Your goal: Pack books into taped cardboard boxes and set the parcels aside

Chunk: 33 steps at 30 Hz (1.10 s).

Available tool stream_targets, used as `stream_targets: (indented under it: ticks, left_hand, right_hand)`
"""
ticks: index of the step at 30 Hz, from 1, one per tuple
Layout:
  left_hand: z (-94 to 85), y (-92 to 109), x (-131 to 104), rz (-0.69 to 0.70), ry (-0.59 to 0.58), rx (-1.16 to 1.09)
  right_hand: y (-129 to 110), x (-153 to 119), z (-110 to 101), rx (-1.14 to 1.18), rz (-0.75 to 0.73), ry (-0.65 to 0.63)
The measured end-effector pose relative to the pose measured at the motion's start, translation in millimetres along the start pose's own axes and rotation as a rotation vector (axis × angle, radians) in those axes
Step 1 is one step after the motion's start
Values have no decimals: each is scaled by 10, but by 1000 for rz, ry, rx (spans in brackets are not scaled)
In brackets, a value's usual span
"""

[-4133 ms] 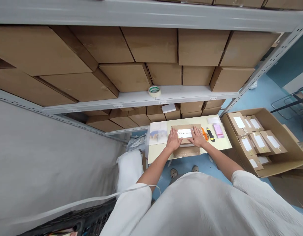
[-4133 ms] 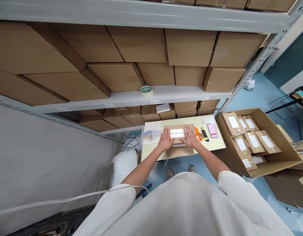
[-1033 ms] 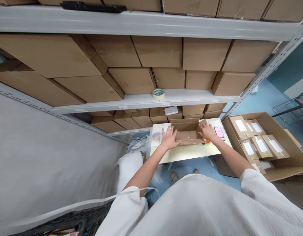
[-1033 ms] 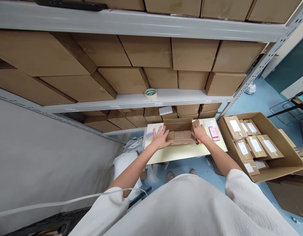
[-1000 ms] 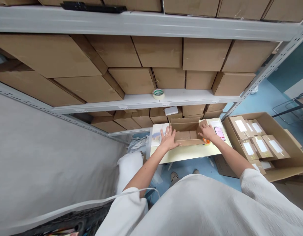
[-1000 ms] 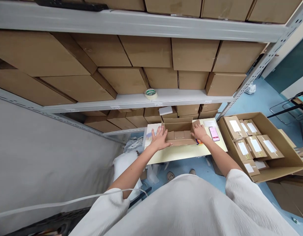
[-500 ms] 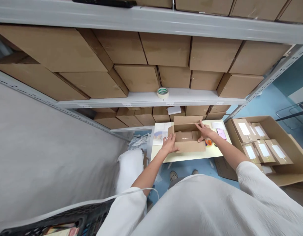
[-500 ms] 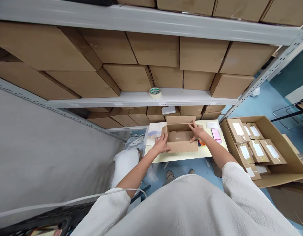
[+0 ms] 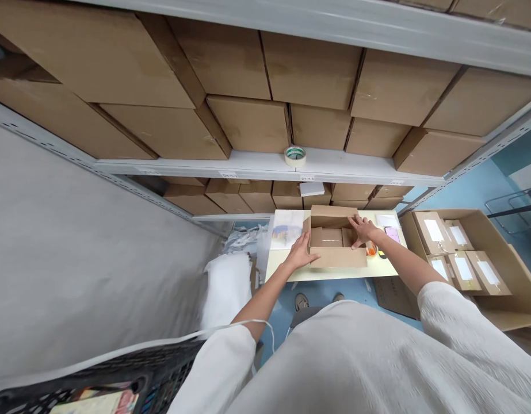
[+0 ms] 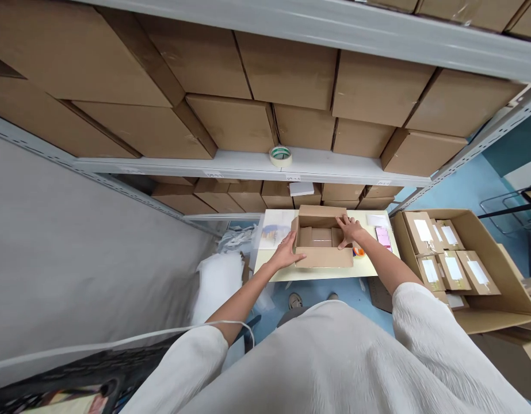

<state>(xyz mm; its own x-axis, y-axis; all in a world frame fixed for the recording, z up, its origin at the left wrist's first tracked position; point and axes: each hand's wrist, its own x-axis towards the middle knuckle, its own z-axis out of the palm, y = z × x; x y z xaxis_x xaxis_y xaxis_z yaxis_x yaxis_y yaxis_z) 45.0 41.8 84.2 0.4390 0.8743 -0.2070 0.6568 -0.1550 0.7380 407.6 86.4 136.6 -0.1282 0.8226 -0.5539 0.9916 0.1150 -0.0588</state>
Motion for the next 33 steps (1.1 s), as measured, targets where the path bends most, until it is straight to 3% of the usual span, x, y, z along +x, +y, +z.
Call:
stream_targets:
  ticks: [6, 11, 15, 18, 23, 27, 33]
  left_hand:
    - [-236, -254, 97, -34, 224, -242]
    - [-538, -660, 273, -323, 397, -244]
    - [-696, -1044, 358, -612, 394, -143]
    - [-717, -1265, 410, -750, 365, -145]
    - [-654, -1461, 524, -816, 278, -231]
    - [-607, -1554, 596, -873, 283, -224]
    - [-596, -1662, 613, -861, 225, -217]
  right_hand:
    - [25, -18, 8, -38, 23, -35]
    - [-8, -80, -34, -8, 33, -27]
    - [-29, -136, -76, -38, 45, -44]
    - [-35, -163, -98, -54, 57, -62]
    - [-51, -187, -113, -61, 82, -80]
    - [-77, -205, -119, -56, 81, -76]
    - [-100, -221, -129, -61, 92, -83]
